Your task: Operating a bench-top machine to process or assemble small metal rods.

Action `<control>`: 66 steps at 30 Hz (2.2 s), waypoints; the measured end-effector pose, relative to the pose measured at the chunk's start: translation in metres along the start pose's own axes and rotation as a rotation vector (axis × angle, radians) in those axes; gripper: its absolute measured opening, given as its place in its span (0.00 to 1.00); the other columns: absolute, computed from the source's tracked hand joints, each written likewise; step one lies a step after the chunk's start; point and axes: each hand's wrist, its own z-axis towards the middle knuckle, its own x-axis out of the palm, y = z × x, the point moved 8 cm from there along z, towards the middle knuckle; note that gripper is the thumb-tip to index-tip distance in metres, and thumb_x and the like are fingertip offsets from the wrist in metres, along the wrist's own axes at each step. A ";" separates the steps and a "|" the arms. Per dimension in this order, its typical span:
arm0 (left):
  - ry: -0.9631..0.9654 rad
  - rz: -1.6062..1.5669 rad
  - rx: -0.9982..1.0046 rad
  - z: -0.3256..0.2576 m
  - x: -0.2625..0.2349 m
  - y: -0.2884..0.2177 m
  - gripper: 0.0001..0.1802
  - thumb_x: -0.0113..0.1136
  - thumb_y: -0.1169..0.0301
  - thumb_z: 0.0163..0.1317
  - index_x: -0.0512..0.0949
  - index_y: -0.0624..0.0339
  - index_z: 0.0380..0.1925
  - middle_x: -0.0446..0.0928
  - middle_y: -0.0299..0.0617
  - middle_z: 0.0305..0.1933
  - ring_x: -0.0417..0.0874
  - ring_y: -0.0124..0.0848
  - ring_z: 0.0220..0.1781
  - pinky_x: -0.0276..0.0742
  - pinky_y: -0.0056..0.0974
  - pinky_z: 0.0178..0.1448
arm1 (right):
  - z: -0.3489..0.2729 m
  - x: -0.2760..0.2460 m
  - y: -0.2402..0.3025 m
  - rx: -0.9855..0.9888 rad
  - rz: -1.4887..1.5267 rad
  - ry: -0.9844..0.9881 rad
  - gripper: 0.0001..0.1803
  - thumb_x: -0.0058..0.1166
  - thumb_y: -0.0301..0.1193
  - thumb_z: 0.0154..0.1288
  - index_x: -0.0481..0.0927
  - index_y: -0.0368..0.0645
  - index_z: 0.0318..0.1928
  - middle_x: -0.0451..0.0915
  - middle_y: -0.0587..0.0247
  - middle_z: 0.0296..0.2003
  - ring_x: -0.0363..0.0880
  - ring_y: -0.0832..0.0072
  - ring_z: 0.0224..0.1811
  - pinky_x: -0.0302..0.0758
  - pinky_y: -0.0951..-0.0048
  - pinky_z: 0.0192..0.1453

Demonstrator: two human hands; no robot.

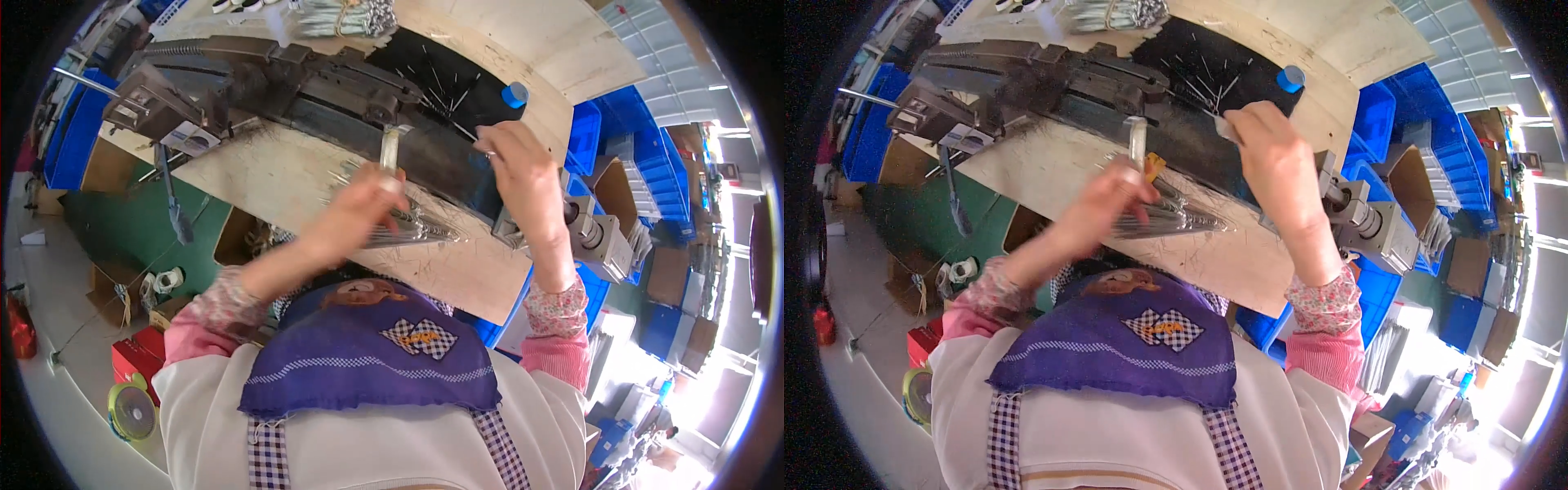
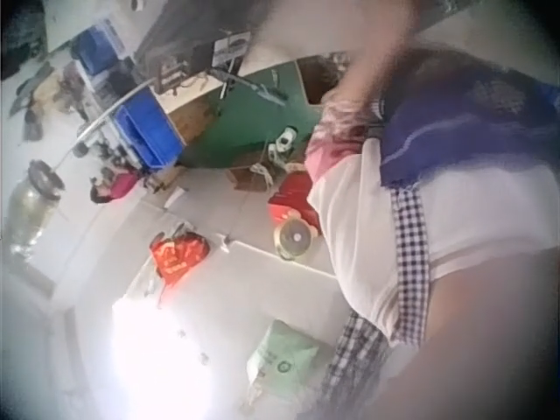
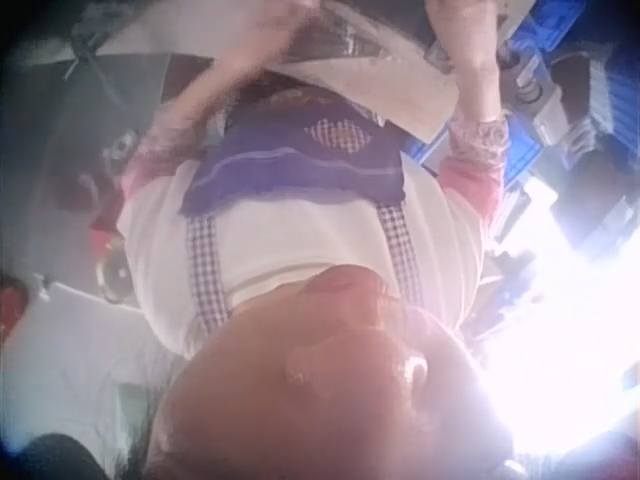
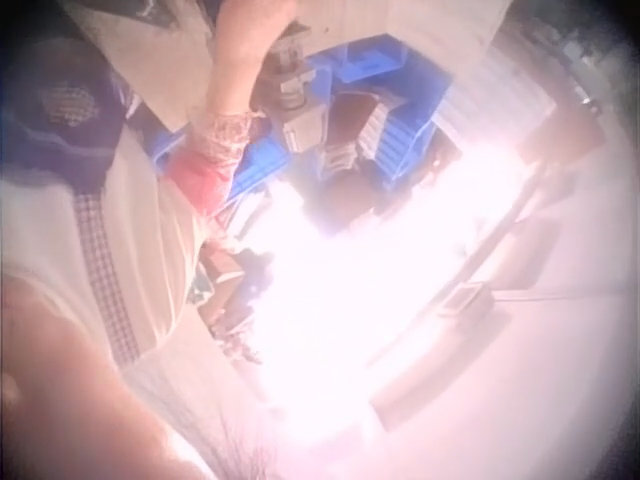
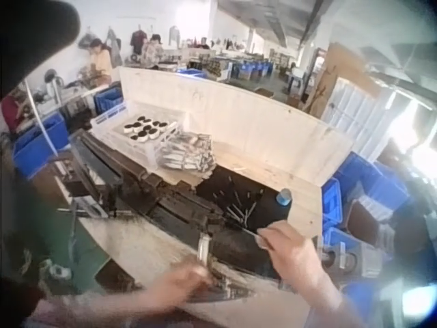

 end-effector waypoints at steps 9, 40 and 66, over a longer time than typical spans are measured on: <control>0.236 -1.295 -0.227 0.013 -0.003 -0.073 0.08 0.43 0.69 0.73 0.70 0.57 0.35 0.66 0.35 0.36 0.51 0.13 0.15 0.46 0.21 0.14 | 0.009 0.034 0.000 -0.110 -0.213 0.123 0.06 0.57 0.24 0.53 0.77 0.40 0.33 0.72 0.59 0.28 0.77 0.63 0.34 0.77 0.66 0.35; 0.351 0.511 0.220 0.049 0.038 -0.049 0.12 0.55 0.68 0.59 0.83 0.61 0.35 0.79 0.52 0.24 0.79 0.45 0.24 0.74 0.38 0.32 | 0.054 0.050 -0.084 0.201 -0.343 0.214 0.06 0.51 0.26 0.60 0.79 0.36 0.30 0.79 0.50 0.38 0.79 0.54 0.42 0.76 0.59 0.44; 0.227 -1.660 -0.360 0.041 -0.023 0.015 0.23 0.45 0.51 0.70 0.77 0.62 0.35 0.63 0.33 0.15 0.60 0.20 0.11 0.55 0.25 0.13 | 0.051 0.081 -0.016 0.006 0.256 0.044 0.05 0.57 0.26 0.49 0.82 0.42 0.29 0.80 0.55 0.27 0.80 0.56 0.33 0.78 0.60 0.38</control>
